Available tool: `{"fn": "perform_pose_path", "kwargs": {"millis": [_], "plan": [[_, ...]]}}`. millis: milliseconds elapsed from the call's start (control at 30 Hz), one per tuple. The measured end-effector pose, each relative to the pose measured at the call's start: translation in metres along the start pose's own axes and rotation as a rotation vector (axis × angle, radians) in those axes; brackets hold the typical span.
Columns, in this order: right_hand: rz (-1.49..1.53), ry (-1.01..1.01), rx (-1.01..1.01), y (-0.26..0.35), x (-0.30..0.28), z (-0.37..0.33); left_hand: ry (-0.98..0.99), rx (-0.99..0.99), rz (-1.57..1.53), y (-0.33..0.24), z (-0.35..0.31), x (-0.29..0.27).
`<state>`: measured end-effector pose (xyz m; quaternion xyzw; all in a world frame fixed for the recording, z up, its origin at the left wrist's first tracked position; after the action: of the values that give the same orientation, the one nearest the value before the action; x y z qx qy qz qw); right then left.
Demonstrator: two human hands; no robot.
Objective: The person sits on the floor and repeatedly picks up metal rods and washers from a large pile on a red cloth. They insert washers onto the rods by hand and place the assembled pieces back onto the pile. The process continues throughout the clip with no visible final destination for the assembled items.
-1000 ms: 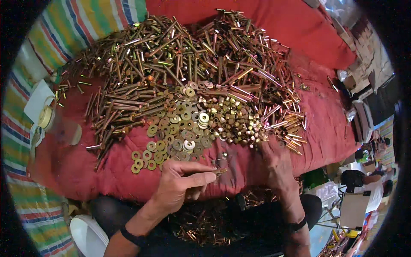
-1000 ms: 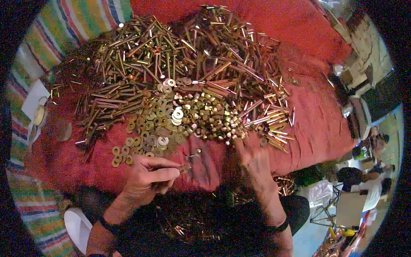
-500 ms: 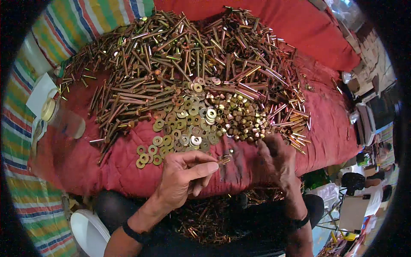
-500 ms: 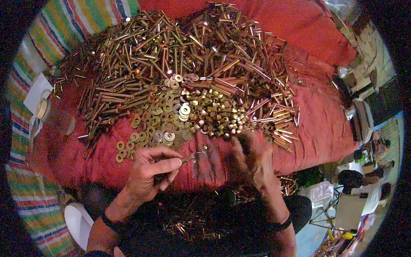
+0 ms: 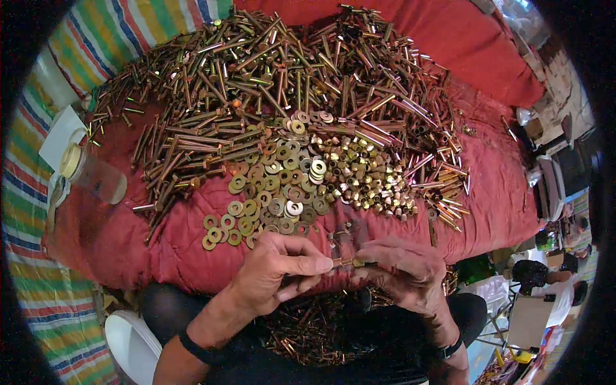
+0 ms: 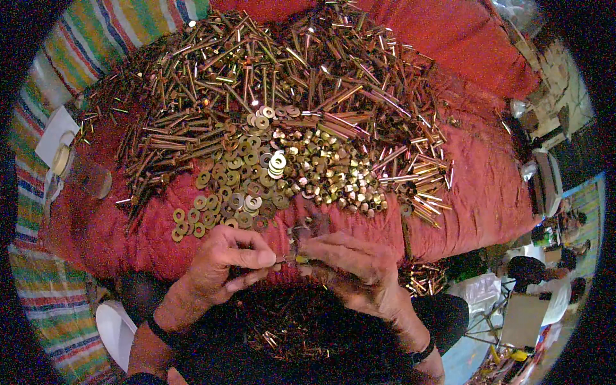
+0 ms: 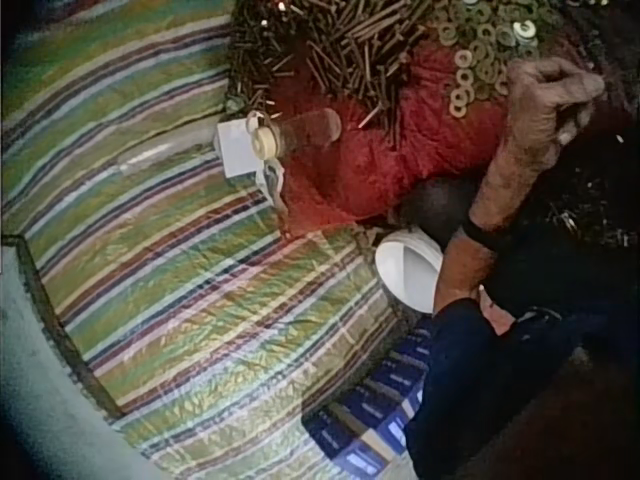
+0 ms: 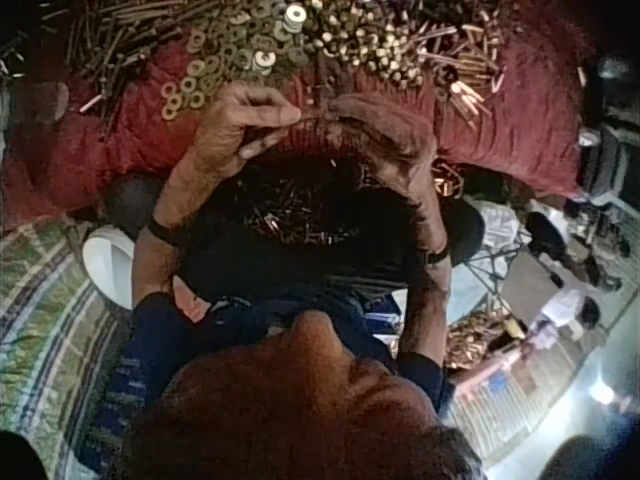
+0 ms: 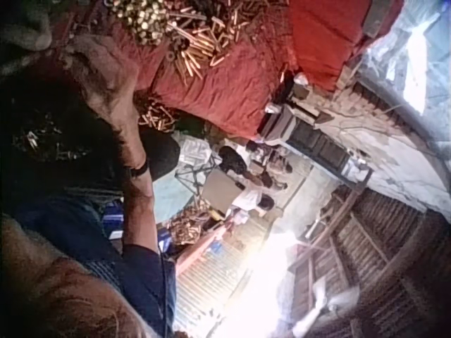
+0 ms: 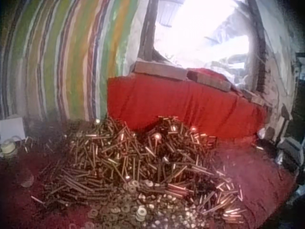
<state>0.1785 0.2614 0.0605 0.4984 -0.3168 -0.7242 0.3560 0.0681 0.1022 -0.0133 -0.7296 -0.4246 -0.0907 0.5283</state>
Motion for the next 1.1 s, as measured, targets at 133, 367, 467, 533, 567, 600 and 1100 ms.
{"fn": "perform_pose_path", "kwargs": {"millis": [133, 367, 467, 533, 567, 600, 1100], "plan": [[-0.144, 0.027, -0.116, 0.000, 0.003, -0.003, 0.003, -0.074, -0.006, 0.007, 0.001, -0.001], [0.086, -0.057, 0.133, -0.009, 0.002, -0.012, 0.001, 0.142, 0.076, 0.003, 0.001, 0.006], [-0.124, -0.051, -0.039, 0.002, -0.001, -0.009, 0.051, -0.034, -0.103, 0.010, 0.001, 0.005], [-0.207, -0.052, -0.116, 0.007, -0.001, -0.009, 0.052, -0.099, -0.137, 0.012, 0.002, 0.005], [-0.134, -0.058, -0.090, 0.006, -0.002, -0.008, 0.068, -0.085, -0.126, 0.010, 0.002, 0.006], [-0.081, -0.030, -0.056, 0.005, 0.000, -0.008, 0.081, -0.087, -0.117, 0.009, 0.001, 0.007], [0.207, 0.014, 0.358, -0.007, 0.004, -0.007, -0.214, 0.800, 0.853, -0.032, -0.023, 0.025]]}}
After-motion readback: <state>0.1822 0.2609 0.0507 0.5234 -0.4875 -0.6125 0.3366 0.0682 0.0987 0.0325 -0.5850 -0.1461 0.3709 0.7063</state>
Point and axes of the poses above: each hand's wrist, its own z-axis towards the middle knuckle, its own x-axis out of the palm, y = z × x, the point moved 6 cm from there along z, towards the middle knuckle, and after that the axes turned 1 degree about -x, right-handed, at the moved point
